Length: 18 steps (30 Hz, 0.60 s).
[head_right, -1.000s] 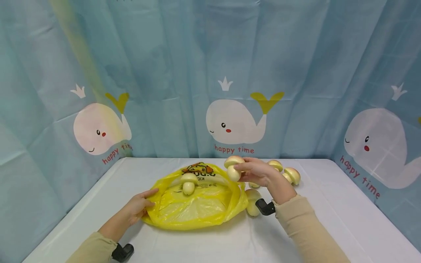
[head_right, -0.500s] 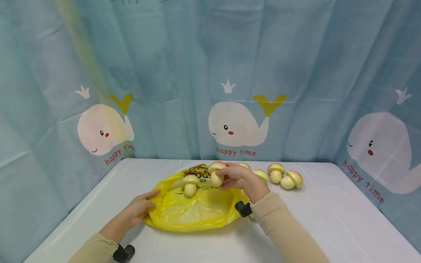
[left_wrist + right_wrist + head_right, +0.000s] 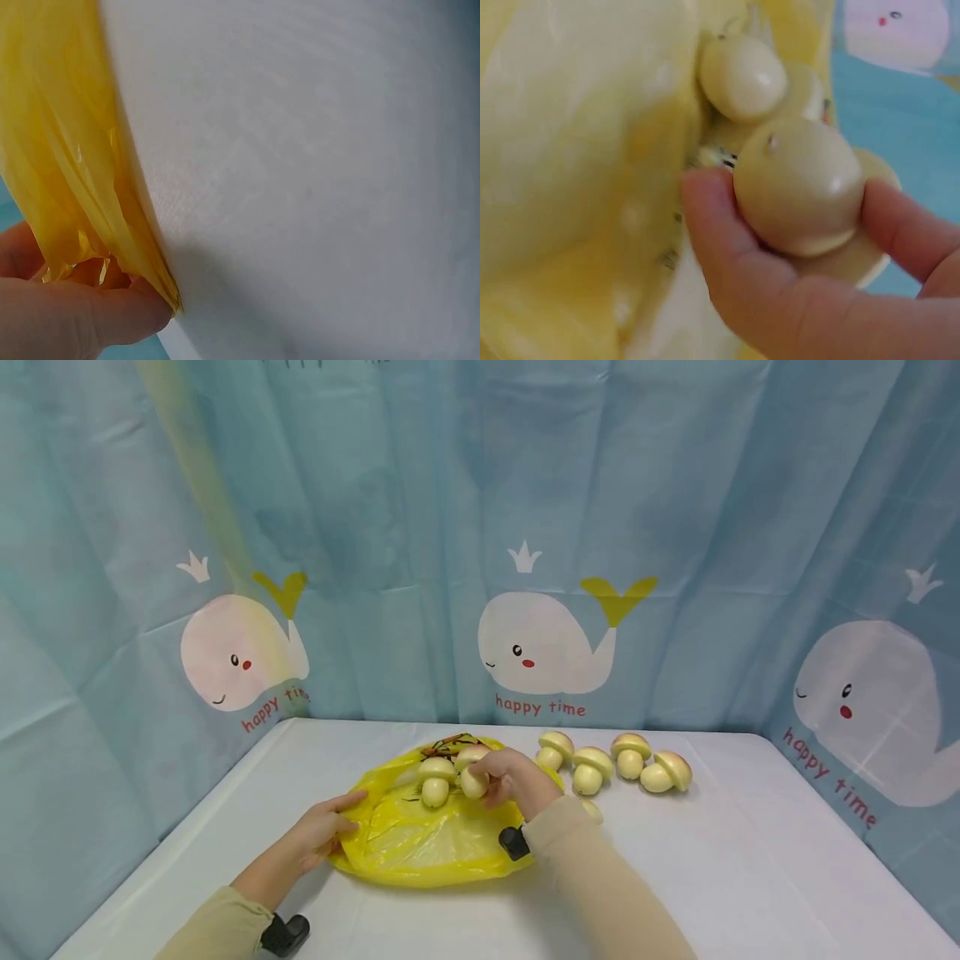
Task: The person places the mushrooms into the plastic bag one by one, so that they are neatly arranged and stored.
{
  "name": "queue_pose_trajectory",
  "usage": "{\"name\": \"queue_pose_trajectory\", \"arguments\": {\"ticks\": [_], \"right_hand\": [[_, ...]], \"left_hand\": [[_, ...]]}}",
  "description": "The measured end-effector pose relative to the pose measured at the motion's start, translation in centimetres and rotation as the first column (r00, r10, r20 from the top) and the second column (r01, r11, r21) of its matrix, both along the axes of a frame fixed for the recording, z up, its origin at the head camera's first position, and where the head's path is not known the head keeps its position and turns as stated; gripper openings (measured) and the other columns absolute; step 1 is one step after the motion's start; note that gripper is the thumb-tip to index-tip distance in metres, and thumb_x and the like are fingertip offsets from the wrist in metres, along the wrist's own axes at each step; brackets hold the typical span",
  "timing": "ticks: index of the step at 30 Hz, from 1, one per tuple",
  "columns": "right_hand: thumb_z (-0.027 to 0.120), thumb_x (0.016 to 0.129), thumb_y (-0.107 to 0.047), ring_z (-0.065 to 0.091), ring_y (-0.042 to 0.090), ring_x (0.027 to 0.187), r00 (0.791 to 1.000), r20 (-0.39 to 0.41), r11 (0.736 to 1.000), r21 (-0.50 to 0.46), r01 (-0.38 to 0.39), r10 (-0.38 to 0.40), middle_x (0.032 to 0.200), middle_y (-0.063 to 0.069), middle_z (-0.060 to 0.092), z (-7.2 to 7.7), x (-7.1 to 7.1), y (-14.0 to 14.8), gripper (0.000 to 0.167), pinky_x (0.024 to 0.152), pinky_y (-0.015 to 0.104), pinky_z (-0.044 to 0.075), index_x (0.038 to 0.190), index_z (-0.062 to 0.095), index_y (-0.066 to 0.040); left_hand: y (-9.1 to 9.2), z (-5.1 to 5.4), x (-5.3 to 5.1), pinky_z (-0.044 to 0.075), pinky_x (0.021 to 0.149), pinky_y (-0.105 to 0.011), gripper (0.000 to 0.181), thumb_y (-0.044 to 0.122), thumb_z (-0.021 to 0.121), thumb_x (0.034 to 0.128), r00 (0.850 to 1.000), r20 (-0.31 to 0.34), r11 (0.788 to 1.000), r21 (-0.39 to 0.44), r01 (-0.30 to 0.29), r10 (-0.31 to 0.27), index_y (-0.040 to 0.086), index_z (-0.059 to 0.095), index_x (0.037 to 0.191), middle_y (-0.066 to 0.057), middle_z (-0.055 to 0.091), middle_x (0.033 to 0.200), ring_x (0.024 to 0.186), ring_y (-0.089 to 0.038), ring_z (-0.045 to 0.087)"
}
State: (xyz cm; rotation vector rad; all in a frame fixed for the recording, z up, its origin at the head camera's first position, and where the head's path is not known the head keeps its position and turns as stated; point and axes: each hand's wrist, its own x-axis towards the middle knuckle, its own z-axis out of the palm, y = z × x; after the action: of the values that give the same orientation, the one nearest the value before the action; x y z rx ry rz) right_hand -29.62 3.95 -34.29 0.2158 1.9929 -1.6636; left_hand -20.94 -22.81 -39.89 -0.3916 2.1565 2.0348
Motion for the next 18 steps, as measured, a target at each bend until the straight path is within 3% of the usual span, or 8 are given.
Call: {"name": "queue_pose_trajectory", "arguments": {"ticks": [4, 7, 14, 18], "right_hand": [[0.053, 0.099, -0.010, 0.042, 0.043, 0.123, 0.994, 0.067, 0.996, -0.026, 0.090, -0.088, 0.134, 0.031, 0.036, -1.1, -0.1, -0.7, 0.052, 0.103, 0.056, 0.036, 0.141, 0.031, 0.009], [0.054, 0.099, -0.010, 0.036, 0.044, 0.128, 0.988, 0.077, 0.991, -0.002, 0.135, -0.134, 0.144, 0.032, 0.029, -1.7, -0.2, -1.0, 0.056, 0.104, 0.056, 0.035, 0.144, 0.028, 0.011], [0.057, 0.097, -0.010, 0.043, 0.037, 0.108, 0.978, 0.051, 0.979, 0.033, 0.200, -0.201, 0.137, 0.030, 0.038, -2.8, -0.3, -1.7, 0.052, 0.099, 0.051, 0.040, 0.140, 0.037, 0.009], [0.060, 0.095, -0.012, 0.045, 0.032, 0.097, 0.977, 0.046, 0.977, 0.061, 0.205, -0.208, 0.118, 0.025, 0.046, -3.2, -0.4, -1.8, 0.046, 0.093, 0.048, 0.044, 0.133, 0.044, 0.007]], "left_hand": [[0.0, -0.3, 0.0, 0.045, 0.092, -0.044, 0.061, -0.015, 0.041, 0.0877, 1.000, -0.002, 1.000, -0.009, 0.006, -0.006, -0.002, 0.038, 0.147, -0.031, 0.022, 0.152, 0.124, -0.039, 0.039], [0.0, -0.3, -0.1, 0.046, 0.091, -0.043, 0.061, -0.015, 0.041, 0.0873, 1.000, 0.000, 1.000, -0.011, 0.009, -0.009, -0.002, 0.038, 0.147, -0.030, 0.023, 0.151, 0.124, -0.039, 0.040], [-0.1, -0.1, 0.0, 0.046, 0.092, -0.043, 0.061, -0.015, 0.041, 0.0882, 1.000, 0.018, 1.000, -0.001, 0.015, -0.015, -0.001, 0.037, 0.147, -0.030, 0.022, 0.152, 0.122, -0.039, 0.040], [-0.1, 0.0, 0.0, 0.047, 0.090, -0.042, 0.061, -0.015, 0.041, 0.0886, 0.999, 0.027, 1.000, -0.010, 0.018, -0.018, 0.000, 0.037, 0.148, -0.029, 0.022, 0.151, 0.119, -0.037, 0.042]]}}
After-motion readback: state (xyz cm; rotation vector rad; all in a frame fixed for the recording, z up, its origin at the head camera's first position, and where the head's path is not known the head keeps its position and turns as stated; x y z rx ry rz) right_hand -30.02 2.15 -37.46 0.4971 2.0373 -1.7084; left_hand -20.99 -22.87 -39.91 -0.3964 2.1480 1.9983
